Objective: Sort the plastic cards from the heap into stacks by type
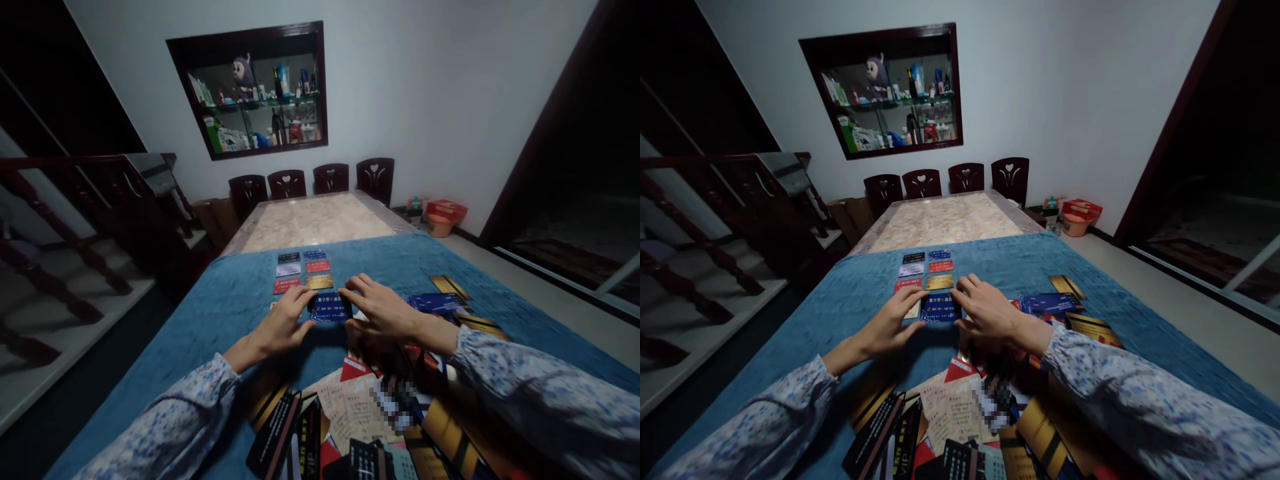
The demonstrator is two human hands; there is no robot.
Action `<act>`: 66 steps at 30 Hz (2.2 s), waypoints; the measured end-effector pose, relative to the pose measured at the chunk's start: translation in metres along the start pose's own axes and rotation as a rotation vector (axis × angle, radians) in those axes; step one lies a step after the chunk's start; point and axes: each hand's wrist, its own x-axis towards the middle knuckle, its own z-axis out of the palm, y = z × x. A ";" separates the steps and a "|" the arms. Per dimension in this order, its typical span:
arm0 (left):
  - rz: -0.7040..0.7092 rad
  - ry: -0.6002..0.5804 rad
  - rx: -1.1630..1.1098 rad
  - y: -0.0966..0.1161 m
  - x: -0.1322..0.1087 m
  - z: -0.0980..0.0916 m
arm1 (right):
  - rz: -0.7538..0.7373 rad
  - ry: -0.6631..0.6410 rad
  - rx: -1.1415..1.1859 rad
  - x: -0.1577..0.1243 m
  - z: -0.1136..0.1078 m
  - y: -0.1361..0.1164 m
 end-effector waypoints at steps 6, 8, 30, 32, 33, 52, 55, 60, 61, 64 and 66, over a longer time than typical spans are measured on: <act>-0.012 0.020 0.045 -0.032 0.029 0.000 | 0.028 -0.040 0.062 0.031 0.015 0.033; -0.029 0.026 0.077 -0.046 0.039 0.001 | 0.041 -0.014 0.094 0.041 0.024 0.047; -0.383 -0.093 0.281 -0.170 0.138 0.030 | 0.249 -0.137 0.147 0.145 0.113 0.167; -0.403 -0.106 0.285 -0.176 0.142 0.033 | 0.270 -0.148 0.142 0.149 0.119 0.172; -0.414 -0.113 0.287 -0.179 0.144 0.035 | 0.278 -0.153 0.140 0.151 0.122 0.174; -0.553 -0.205 0.290 -0.199 0.155 0.047 | 0.367 -0.178 0.141 0.162 0.147 0.183; -0.563 -0.219 0.290 -0.201 0.156 0.048 | 0.368 -0.183 0.142 0.163 0.148 0.182; -0.568 -0.238 0.299 -0.205 0.157 0.049 | 0.377 -0.192 0.152 0.162 0.147 0.182; -0.562 -0.243 0.301 -0.206 0.158 0.049 | 0.379 -0.195 0.156 0.162 0.147 0.182; -0.535 -0.260 0.305 -0.208 0.158 0.049 | 0.385 -0.200 0.168 0.161 0.146 0.183; -0.514 -0.270 0.307 -0.209 0.158 0.048 | 0.390 -0.204 0.174 0.160 0.145 0.183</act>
